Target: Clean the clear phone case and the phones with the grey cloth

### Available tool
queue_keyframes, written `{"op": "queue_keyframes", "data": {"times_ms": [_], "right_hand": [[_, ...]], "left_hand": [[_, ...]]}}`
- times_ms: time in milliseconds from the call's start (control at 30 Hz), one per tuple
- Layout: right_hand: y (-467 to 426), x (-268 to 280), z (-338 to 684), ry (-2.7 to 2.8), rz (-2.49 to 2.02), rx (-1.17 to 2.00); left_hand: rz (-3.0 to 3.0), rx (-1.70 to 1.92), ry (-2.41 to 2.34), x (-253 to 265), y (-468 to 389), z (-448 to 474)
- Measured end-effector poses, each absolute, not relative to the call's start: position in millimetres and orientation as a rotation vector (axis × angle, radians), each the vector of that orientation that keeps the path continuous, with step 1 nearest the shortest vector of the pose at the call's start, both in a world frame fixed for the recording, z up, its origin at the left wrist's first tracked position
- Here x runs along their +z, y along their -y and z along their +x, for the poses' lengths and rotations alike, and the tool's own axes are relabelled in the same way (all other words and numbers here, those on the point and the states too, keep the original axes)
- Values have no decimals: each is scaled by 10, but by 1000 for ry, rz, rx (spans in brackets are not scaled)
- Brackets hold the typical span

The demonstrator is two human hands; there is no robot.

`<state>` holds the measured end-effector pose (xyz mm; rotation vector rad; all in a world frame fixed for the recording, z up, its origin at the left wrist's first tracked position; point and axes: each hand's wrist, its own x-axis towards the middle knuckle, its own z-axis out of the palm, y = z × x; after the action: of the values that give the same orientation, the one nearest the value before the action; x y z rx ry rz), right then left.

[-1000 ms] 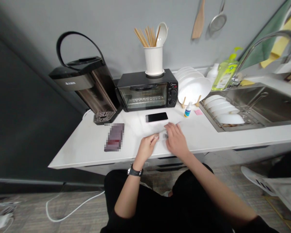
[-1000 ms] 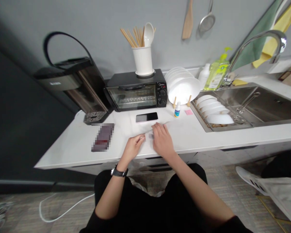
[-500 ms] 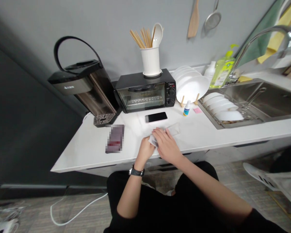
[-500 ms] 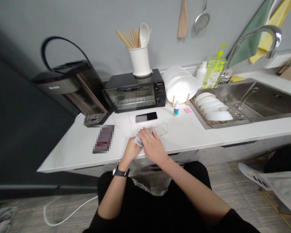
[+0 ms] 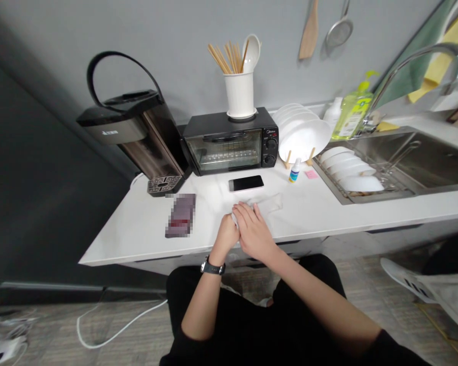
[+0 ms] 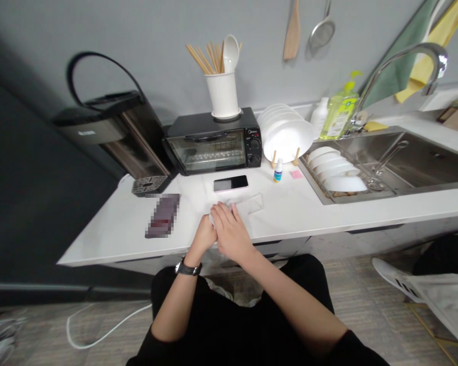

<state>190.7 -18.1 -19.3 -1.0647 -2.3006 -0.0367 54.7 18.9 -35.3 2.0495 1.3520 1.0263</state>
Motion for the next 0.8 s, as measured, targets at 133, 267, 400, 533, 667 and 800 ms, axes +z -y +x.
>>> {"op": "queue_keyframes", "data": {"times_ms": [133, 267, 400, 533, 667, 800], "right_hand": [[-60, -188, 2420, 2176, -1250, -79], [-175, -210, 2637, 1937, -1493, -168], [38, -234, 2146, 2080, -1323, -81], [194, -212, 1832, 2280, -1094, -11], [-4, -212, 2300, 2222, -1192, -62], [-208, -229, 2828, 2049, -1466, -149]], "left_hand": [[2035, 1047, -1308, -298, -170, 598], [1981, 1064, -1217, -269, -164, 647], [2018, 1053, -1309, -307, -182, 607], [2045, 1029, -1344, -334, -184, 546], [2037, 1031, -1327, -298, -165, 578], [1947, 1059, -1230, -255, -153, 640]]}}
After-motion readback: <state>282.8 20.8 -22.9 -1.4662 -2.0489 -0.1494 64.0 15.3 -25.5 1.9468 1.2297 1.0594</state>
